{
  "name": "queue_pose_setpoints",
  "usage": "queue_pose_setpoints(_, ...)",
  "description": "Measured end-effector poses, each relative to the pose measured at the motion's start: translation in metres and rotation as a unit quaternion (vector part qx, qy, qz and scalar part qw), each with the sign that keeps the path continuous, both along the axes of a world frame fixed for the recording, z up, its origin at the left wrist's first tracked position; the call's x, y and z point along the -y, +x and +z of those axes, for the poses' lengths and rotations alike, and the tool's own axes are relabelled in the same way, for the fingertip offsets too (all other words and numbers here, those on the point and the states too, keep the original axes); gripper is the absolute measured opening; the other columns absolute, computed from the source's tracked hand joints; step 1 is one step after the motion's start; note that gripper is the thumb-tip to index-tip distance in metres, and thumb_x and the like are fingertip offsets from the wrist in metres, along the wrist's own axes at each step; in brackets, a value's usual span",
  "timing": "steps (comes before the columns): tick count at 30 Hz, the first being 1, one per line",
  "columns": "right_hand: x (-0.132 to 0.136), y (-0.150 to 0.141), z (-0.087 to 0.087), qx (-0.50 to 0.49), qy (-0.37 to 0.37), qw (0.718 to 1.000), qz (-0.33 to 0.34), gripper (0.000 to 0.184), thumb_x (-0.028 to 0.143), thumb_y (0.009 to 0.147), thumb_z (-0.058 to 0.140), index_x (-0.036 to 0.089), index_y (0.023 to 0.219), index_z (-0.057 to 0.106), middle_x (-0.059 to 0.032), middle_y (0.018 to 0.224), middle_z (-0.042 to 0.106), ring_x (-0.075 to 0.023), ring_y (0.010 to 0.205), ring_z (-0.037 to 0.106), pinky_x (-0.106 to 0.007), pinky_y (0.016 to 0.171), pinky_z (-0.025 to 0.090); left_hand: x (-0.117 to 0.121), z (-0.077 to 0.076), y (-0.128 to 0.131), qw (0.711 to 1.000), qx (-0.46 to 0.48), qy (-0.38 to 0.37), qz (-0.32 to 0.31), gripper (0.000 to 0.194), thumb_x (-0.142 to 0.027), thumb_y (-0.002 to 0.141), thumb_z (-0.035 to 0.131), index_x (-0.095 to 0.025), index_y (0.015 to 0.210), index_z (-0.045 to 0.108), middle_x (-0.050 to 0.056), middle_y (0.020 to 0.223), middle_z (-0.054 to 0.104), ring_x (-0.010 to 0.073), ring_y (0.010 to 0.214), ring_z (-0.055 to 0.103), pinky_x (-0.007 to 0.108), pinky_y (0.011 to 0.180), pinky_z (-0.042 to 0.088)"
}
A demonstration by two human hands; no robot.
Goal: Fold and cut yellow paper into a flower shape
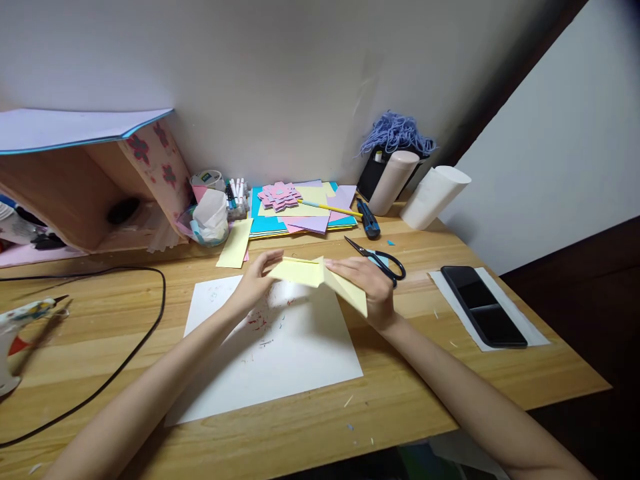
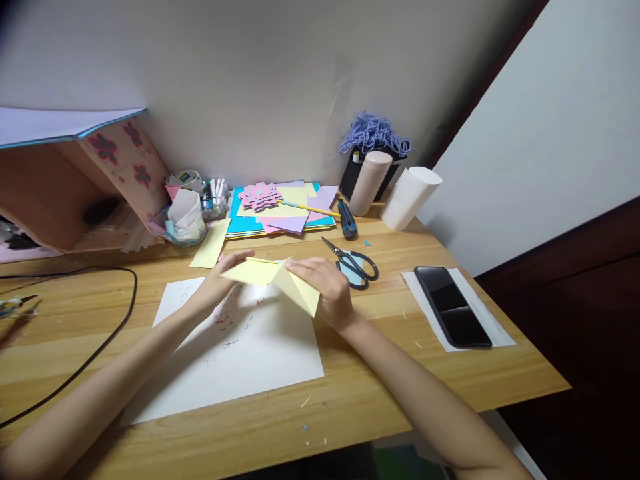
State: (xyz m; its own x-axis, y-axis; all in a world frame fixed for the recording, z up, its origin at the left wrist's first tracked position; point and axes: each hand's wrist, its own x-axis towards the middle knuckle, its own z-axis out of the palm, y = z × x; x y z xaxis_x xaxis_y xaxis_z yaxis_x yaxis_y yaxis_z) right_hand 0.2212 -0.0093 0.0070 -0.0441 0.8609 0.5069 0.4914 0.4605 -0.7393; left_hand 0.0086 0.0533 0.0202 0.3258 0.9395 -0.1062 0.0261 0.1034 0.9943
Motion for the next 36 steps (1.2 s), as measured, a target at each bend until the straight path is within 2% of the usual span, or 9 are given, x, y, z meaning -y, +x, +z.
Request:
queue_pose_setpoints(5,-0.003,0.000,-0.011,0.122,0.069,0.988,0.060,0.038,0.015,0.088,0.039,0.032,0.119,0.053,0.0028,0.119,0.057,-0.0167,0.113,0.050,-0.035,0.098,0.037,0.006,-0.006,0.000,0.957,0.136,-0.233,-0.111,0.056,-0.059,0.073,0.046,-0.012,0.099,0.063,0.014,0.107,0.062,0.0275,0.100,0.057,0.033,0.080,0.046)
queue_pose_setpoints(11,-0.016,0.009,0.000,0.223,0.016,0.955,0.196,0.042,0.021,0.085,0.046,0.031,0.126,0.045,0.0012,0.127,0.051,-0.0165,0.120,0.043,-0.037,0.102,0.032,0.004,-0.009,-0.004,0.958,0.114,-0.238,-0.113,0.037,-0.035,0.072,0.061,-0.011,0.100,0.062,0.014,0.106,0.063,0.0251,0.093,0.061,0.029,0.073,0.048)
queue_pose_setpoints(14,-0.024,0.027,0.009,0.219,-0.024,0.957,0.190,0.079,0.040,0.061,0.073,0.028,0.131,0.038,-0.0048,0.135,0.041,-0.0243,0.124,0.035,-0.042,0.105,0.027,-0.003,-0.016,-0.008,0.963,0.104,-0.229,-0.092,0.031,-0.032,0.073,0.062,-0.011,0.095,0.063,0.014,0.101,0.065,0.0218,0.085,0.063,0.026,0.067,0.049)
queue_pose_setpoints(16,-0.031,0.038,0.009,0.164,-0.079,0.970,0.159,0.098,0.045,0.047,0.078,0.027,0.132,0.035,-0.0069,0.137,0.038,-0.0271,0.126,0.032,-0.045,0.105,0.023,-0.006,-0.019,-0.010,0.966,0.114,-0.221,-0.073,0.029,-0.030,0.073,0.061,-0.011,0.095,0.062,0.013,0.099,0.066,0.0206,0.083,0.063,0.025,0.066,0.050)
queue_pose_setpoints(19,-0.037,0.042,-0.001,-0.022,-0.227,0.964,0.141,0.088,0.055,0.052,0.071,0.023,0.129,0.041,-0.0108,0.128,0.048,-0.0256,0.114,0.048,-0.043,0.096,0.037,-0.006,-0.021,-0.009,0.966,0.135,-0.212,-0.055,0.029,-0.031,0.075,0.059,-0.012,0.098,0.059,0.012,0.099,0.066,0.0205,0.083,0.064,0.027,0.065,0.051)
queue_pose_setpoints(22,-0.035,0.028,-0.011,-0.244,-0.350,0.890,0.158,0.069,0.064,0.069,0.051,0.016,0.118,0.052,-0.0139,0.111,0.060,-0.0211,0.096,0.060,-0.034,0.082,0.047,-0.003,-0.021,-0.007,0.967,0.144,-0.200,-0.063,0.032,-0.032,0.075,0.060,-0.013,0.100,0.059,0.012,0.098,0.066,0.0202,0.084,0.064,0.027,0.067,0.051)
queue_pose_setpoints(25,-0.026,0.009,-0.011,-0.330,-0.406,0.838,0.153,0.045,0.047,0.069,0.063,0.014,0.100,0.063,-0.0108,0.100,0.066,-0.0182,0.089,0.062,-0.027,0.077,0.048,-0.003,-0.019,-0.009,0.968,0.128,-0.203,-0.073,0.036,-0.033,0.072,0.063,-0.012,0.100,0.059,0.013,0.099,0.066,0.0212,0.085,0.064,0.025,0.067,0.051)
queue_pose_setpoints(32,-0.022,-0.010,0.000,-0.454,-0.283,0.843,0.053,0.036,0.035,0.063,0.070,0.021,0.096,0.064,-0.0040,0.099,0.067,-0.0184,0.096,0.060,-0.028,0.080,0.049,0.008,-0.002,0.006,0.937,0.292,-0.165,-0.095,0.066,-0.061,0.065,0.057,-0.011,0.109,0.058,0.015,0.120,0.055,0.0271,0.114,0.048,0.035,0.092,0.043)
queue_pose_setpoints(36,-0.025,-0.017,-0.003,-0.461,-0.265,0.847,0.027,0.038,0.039,0.061,0.070,0.018,0.093,0.064,-0.0050,0.097,0.067,-0.0204,0.094,0.061,-0.029,0.077,0.051,0.019,-0.005,0.040,0.967,0.214,-0.110,-0.077,0.055,-0.037,0.059,0.074,-0.012,0.105,0.059,0.014,0.117,0.057,0.0251,0.109,0.052,0.035,0.092,0.042)
